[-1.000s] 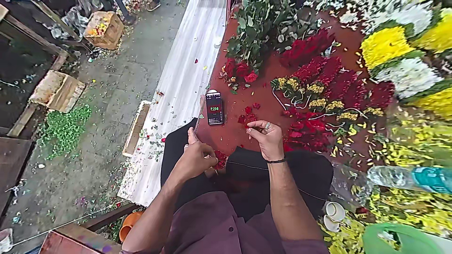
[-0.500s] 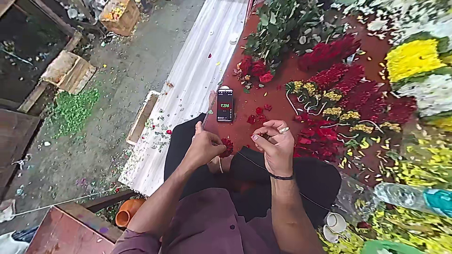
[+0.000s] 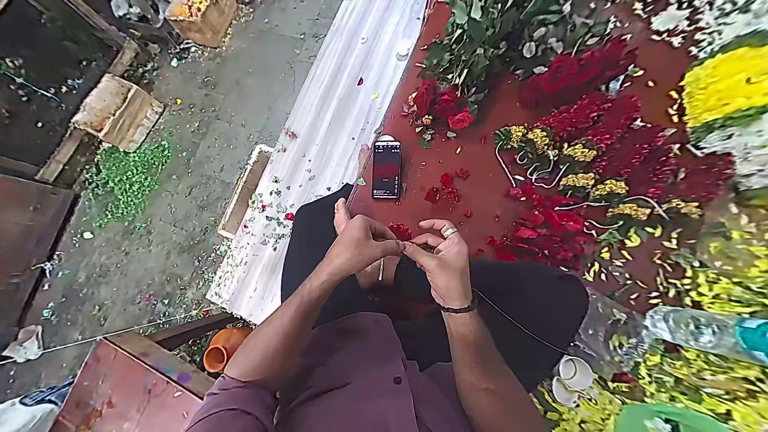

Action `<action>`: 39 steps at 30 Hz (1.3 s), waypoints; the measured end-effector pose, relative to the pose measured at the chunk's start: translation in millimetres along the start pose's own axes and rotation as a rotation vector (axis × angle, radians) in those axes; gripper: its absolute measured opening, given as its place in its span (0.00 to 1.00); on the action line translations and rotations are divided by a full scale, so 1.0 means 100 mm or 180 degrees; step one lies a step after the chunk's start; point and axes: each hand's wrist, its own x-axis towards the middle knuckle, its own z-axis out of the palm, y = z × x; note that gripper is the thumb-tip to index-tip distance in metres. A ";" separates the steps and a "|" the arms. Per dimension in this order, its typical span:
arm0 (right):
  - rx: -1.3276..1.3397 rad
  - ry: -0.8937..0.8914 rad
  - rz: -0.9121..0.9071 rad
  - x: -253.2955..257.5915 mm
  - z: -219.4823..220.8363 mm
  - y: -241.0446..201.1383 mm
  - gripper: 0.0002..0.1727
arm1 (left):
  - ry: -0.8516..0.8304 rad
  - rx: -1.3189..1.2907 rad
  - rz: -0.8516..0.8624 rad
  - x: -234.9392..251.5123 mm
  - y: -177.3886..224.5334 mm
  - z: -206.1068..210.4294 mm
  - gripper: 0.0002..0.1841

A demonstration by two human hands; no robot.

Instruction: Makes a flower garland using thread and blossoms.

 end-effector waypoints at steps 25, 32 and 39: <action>-0.0168 -0.1620 -0.0600 0.11 -0.55 -0.08 0.07 | 0.0293 0.1856 -0.0255 0.03 0.11 -0.05 0.10; 0.0424 -0.1541 -0.0652 0.21 -0.54 0.01 0.03 | -0.1345 0.0574 0.1228 -0.19 0.72 0.10 0.07; 0.0681 -0.2057 -0.0863 0.08 -0.47 0.03 0.05 | 0.0829 0.0701 0.1032 0.03 0.52 0.15 0.06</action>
